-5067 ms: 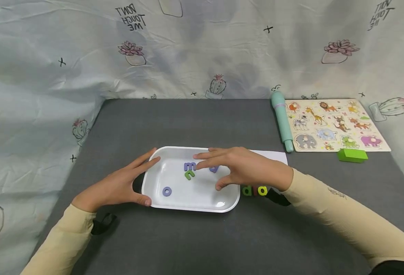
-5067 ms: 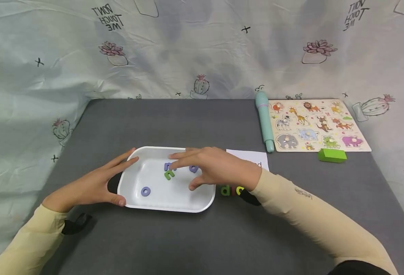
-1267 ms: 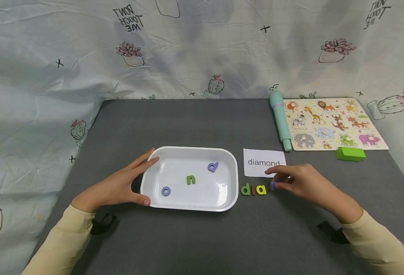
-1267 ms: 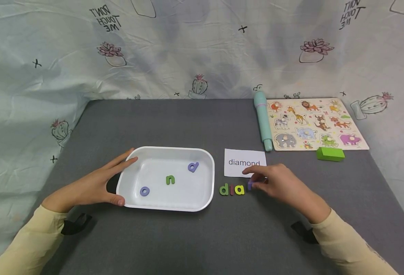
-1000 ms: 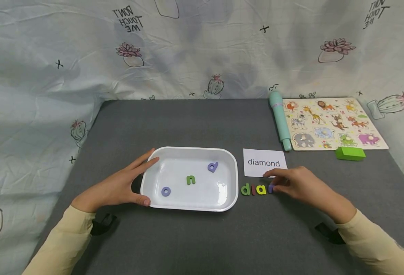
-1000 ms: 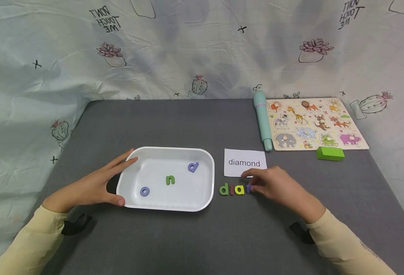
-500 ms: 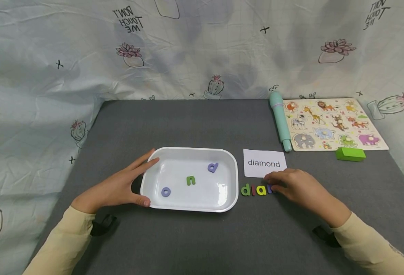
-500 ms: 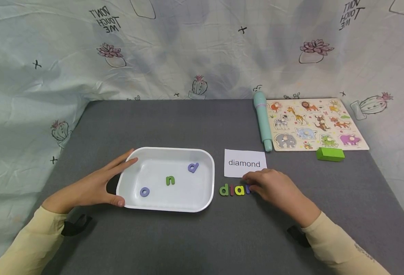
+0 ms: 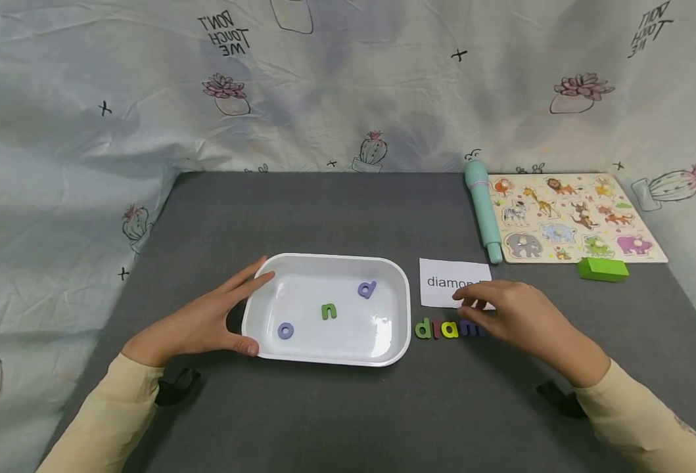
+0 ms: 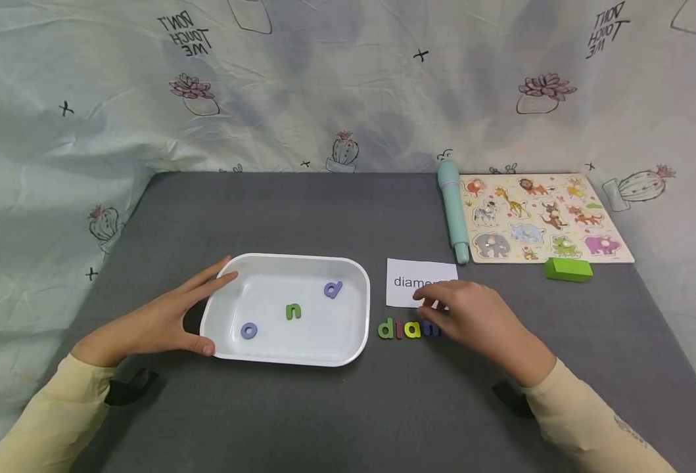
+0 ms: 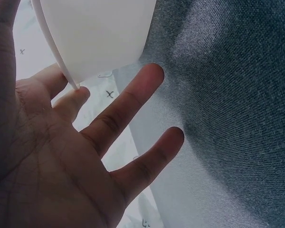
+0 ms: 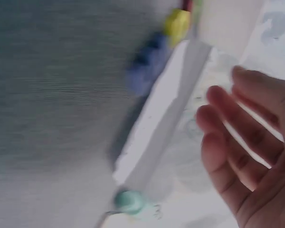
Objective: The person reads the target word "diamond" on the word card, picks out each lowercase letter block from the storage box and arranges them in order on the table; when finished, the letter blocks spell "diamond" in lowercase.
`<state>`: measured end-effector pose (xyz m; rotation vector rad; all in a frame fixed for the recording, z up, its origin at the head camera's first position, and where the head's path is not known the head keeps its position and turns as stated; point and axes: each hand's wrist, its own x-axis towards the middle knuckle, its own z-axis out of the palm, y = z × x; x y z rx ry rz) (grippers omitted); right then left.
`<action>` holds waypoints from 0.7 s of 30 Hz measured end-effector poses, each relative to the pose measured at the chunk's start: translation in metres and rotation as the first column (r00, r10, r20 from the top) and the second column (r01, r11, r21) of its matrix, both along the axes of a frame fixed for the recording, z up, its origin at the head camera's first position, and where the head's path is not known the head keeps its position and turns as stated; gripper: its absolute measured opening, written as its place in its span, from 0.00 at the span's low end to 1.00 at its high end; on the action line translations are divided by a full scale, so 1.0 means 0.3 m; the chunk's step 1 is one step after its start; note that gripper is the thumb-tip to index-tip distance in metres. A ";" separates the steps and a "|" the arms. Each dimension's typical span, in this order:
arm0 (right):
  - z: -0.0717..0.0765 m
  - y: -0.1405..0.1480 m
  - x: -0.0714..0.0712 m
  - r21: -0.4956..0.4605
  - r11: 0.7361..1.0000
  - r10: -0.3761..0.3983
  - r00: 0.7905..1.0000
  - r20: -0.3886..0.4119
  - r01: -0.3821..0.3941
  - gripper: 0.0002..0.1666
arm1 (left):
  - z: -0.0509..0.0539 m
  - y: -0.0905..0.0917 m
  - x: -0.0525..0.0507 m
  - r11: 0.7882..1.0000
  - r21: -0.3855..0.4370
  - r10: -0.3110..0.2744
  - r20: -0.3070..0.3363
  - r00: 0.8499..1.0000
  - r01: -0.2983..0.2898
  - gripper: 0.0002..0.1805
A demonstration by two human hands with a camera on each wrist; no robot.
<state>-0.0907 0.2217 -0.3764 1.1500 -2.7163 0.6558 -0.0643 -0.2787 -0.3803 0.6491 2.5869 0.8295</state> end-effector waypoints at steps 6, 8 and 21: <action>0.072 -0.084 -0.028 -0.206 0.969 0.156 0.985 0.079 -0.137 0.22 | 0.004 -0.001 -0.001 1.000 -0.003 -0.007 -0.003 1.000 0.007 0.65; 0.090 -0.131 -0.036 -0.234 0.955 0.210 0.972 0.109 -0.180 0.23 | 0.001 -0.002 0.000 1.000 -0.001 -0.006 -0.001 1.000 0.006 0.65; 0.212 -0.477 -0.088 -0.203 0.808 0.581 0.805 0.120 -0.553 0.27 | -0.002 -0.004 -0.001 1.000 0.015 -0.018 -0.010 1.000 0.019 0.67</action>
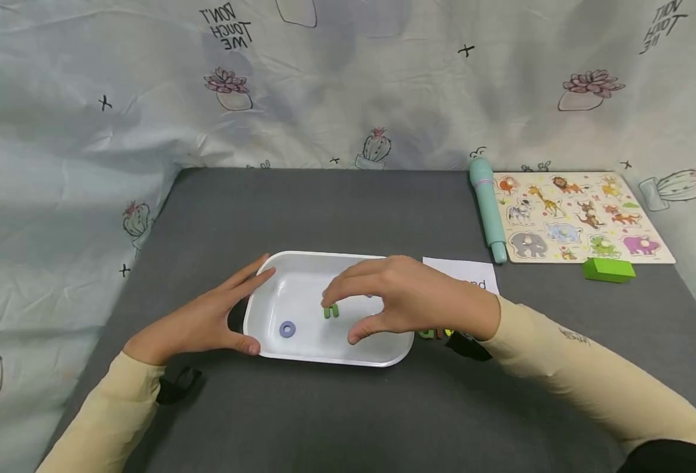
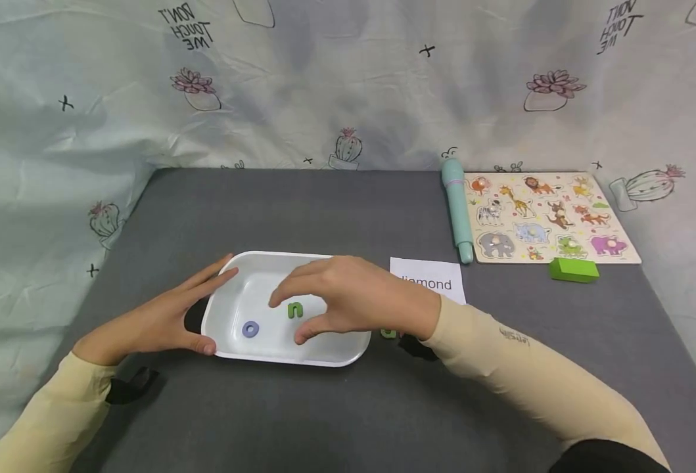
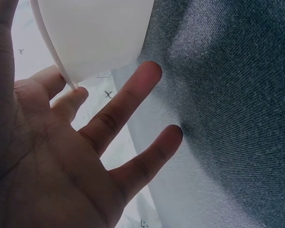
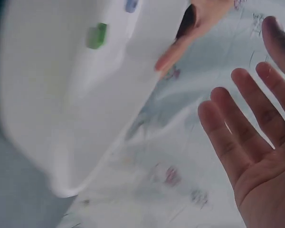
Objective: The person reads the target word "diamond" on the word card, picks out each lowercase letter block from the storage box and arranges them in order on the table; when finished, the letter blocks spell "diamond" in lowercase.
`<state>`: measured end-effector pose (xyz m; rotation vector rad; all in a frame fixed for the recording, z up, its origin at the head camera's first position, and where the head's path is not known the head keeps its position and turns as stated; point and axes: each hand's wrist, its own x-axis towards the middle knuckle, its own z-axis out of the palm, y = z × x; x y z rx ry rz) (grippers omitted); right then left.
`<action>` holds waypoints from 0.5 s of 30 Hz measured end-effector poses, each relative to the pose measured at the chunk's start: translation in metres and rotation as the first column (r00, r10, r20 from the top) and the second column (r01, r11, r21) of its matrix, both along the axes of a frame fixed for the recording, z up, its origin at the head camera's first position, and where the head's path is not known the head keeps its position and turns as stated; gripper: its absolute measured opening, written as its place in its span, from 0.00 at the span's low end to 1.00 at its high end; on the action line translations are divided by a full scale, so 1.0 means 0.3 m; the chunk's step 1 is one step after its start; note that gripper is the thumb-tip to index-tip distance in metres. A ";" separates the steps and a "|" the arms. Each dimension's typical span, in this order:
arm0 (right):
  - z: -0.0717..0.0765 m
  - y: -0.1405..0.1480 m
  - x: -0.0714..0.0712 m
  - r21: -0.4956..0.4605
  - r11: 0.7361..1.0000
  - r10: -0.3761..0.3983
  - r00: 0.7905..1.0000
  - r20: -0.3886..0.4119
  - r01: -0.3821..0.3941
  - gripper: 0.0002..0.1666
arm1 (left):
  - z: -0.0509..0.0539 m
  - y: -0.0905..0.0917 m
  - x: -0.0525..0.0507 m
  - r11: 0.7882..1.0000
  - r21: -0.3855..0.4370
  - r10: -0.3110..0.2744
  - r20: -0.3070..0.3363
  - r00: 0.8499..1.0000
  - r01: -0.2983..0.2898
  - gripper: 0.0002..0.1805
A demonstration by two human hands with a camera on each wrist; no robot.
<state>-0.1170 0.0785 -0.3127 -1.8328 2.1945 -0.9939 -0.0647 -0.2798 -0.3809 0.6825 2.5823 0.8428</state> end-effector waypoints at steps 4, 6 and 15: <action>0.035 -0.106 -0.039 0.123 0.986 0.111 0.994 0.008 -0.111 0.27 | 0.005 0.000 -0.005 1.000 0.006 -0.011 -0.010 1.000 0.011 0.68; 0.030 -0.159 -0.060 0.187 0.967 0.172 0.985 0.032 -0.175 0.26 | 0.007 -0.002 -0.005 1.000 0.007 -0.014 -0.009 1.000 0.014 0.69; -0.102 -0.357 -0.114 0.416 0.825 0.359 0.923 0.137 -0.383 0.23 | 0.008 0.001 -0.001 0.999 0.016 -0.030 -0.023 0.999 0.031 0.68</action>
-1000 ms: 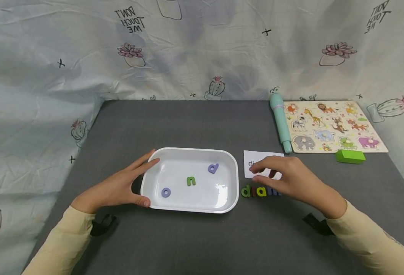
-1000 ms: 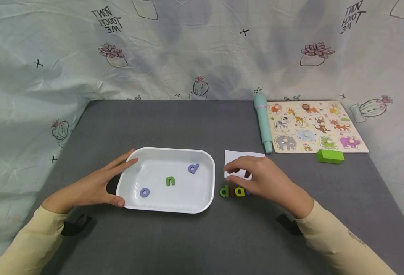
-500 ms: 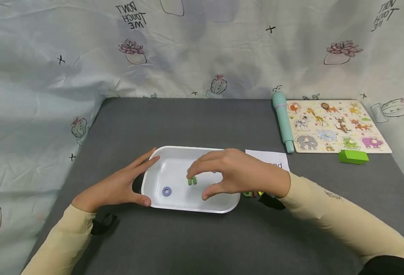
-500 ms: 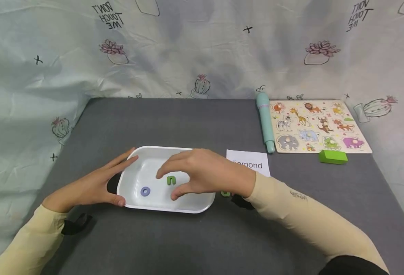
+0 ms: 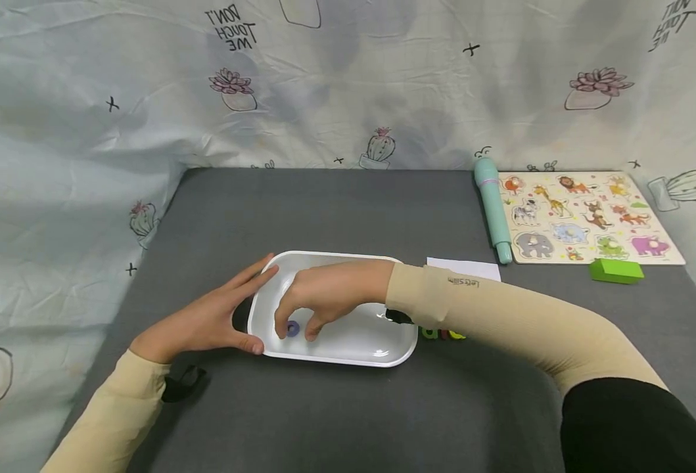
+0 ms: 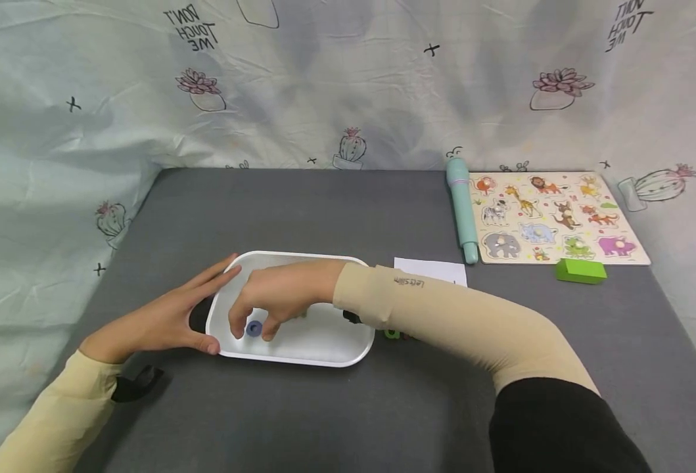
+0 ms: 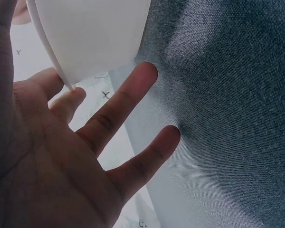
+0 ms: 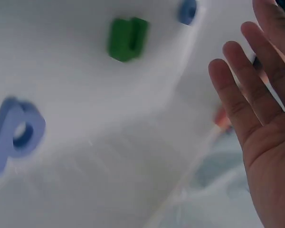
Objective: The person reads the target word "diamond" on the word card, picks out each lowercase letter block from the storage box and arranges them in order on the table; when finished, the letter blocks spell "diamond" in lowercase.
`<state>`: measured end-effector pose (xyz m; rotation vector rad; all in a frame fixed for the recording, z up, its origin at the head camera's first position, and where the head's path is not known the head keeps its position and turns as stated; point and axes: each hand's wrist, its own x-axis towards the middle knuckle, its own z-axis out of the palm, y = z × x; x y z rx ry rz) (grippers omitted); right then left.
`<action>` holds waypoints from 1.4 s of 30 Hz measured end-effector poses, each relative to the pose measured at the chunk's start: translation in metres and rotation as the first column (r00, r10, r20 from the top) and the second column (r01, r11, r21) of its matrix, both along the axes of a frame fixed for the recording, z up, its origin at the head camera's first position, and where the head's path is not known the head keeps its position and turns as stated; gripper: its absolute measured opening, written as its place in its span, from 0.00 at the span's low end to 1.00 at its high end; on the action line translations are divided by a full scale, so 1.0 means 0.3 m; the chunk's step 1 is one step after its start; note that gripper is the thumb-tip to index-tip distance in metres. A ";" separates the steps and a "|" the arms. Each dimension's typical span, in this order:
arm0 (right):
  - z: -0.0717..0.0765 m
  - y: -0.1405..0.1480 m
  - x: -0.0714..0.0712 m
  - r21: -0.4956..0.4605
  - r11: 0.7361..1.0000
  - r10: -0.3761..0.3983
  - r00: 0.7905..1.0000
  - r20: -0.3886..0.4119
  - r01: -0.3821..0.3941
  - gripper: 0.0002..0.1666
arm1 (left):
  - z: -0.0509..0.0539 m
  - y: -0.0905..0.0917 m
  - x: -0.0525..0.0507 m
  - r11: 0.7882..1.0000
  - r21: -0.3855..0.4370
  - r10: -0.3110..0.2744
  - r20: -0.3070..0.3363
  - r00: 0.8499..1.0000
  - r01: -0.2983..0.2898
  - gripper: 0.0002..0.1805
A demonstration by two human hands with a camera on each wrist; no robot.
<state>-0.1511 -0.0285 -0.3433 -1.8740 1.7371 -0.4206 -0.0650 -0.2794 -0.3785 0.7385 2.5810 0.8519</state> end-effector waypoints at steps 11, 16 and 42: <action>-0.112 -0.068 0.008 0.000 0.999 0.042 0.995 -0.094 -0.042 0.19 | -0.007 -0.001 -0.001 1.000 -0.010 0.002 -0.020 1.000 -0.002 0.68; -0.143 -0.074 0.006 -0.056 0.997 0.049 0.994 -0.098 -0.054 0.19 | -0.004 0.001 -0.002 1.000 -0.012 -0.001 -0.017 1.000 0.001 0.68; 0.226 0.426 0.050 -0.364 0.912 -0.264 0.951 -0.159 0.192 0.24 | 0.004 0.004 -0.002 0.999 -0.027 0.027 0.023 0.999 -0.026 0.68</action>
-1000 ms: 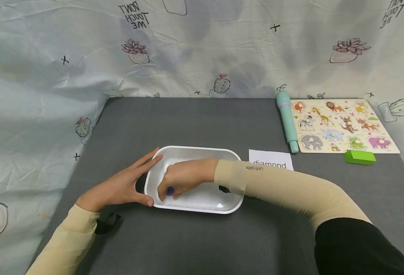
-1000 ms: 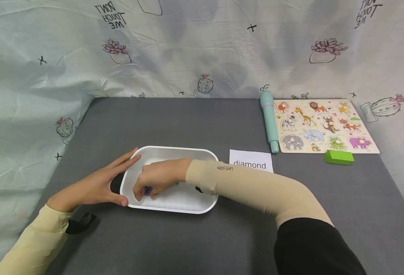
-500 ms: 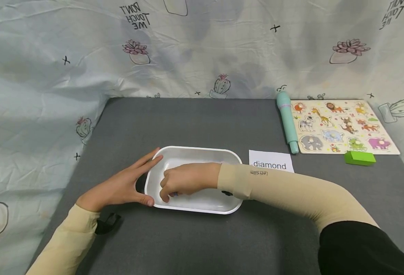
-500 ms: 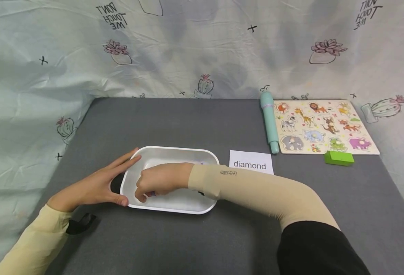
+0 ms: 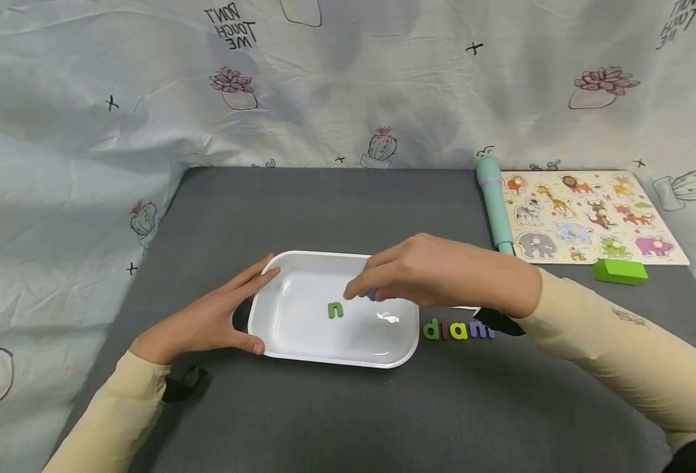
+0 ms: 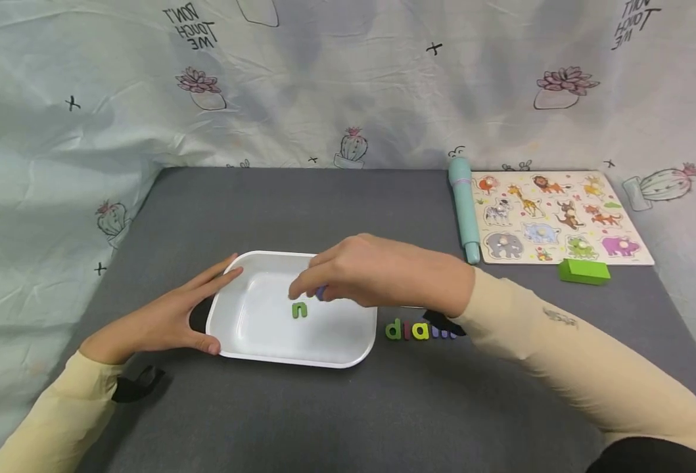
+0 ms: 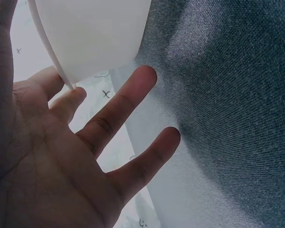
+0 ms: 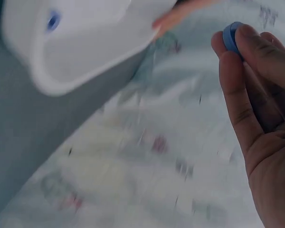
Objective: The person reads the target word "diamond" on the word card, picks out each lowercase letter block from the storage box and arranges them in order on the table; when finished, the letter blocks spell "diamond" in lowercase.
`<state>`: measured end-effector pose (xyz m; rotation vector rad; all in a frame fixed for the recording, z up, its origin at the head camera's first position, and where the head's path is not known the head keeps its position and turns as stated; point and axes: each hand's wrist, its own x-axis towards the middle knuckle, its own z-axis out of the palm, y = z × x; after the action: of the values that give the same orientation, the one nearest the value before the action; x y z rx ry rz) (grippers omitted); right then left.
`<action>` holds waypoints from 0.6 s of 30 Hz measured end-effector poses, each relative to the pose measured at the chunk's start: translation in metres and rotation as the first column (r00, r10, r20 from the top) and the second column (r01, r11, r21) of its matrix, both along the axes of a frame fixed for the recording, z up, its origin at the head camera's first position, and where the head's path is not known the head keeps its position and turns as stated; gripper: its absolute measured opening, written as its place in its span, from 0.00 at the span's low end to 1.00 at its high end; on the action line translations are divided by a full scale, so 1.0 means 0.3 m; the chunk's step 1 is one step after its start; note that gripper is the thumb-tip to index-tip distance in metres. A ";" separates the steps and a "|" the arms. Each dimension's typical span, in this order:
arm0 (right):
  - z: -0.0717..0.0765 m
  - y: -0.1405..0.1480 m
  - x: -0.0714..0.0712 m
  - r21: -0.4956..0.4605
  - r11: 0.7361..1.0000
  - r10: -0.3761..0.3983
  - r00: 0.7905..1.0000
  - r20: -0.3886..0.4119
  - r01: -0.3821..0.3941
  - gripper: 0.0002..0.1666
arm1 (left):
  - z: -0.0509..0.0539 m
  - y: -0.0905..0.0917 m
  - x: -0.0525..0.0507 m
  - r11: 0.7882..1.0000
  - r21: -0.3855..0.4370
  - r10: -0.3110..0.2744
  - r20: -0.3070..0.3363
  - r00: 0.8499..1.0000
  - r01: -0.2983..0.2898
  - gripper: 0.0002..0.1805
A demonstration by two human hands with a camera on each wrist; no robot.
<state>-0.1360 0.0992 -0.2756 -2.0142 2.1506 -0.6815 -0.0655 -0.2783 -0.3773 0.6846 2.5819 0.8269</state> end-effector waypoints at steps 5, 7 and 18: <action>0.007 0.159 -0.001 -0.069 0.988 -0.140 0.990 0.020 0.141 0.25 | 0.004 0.001 -0.001 1.000 -0.009 -0.001 -0.006 1.000 0.001 0.68; 0.007 0.214 0.008 -0.083 0.978 -0.192 0.981 -0.004 0.191 0.26 | 0.003 0.000 -0.001 1.000 -0.008 -0.004 -0.010 1.000 0.004 0.68; -0.106 0.456 0.052 -0.148 0.902 -0.409 0.912 0.012 0.407 0.24 | 0.001 -0.004 -0.002 1.000 -0.002 -0.003 -0.013 1.000 0.003 0.67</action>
<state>-0.1204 0.2360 -0.3074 -1.6385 2.6388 -0.8983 -0.0661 -0.2794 -0.3771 0.6957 2.5919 0.8207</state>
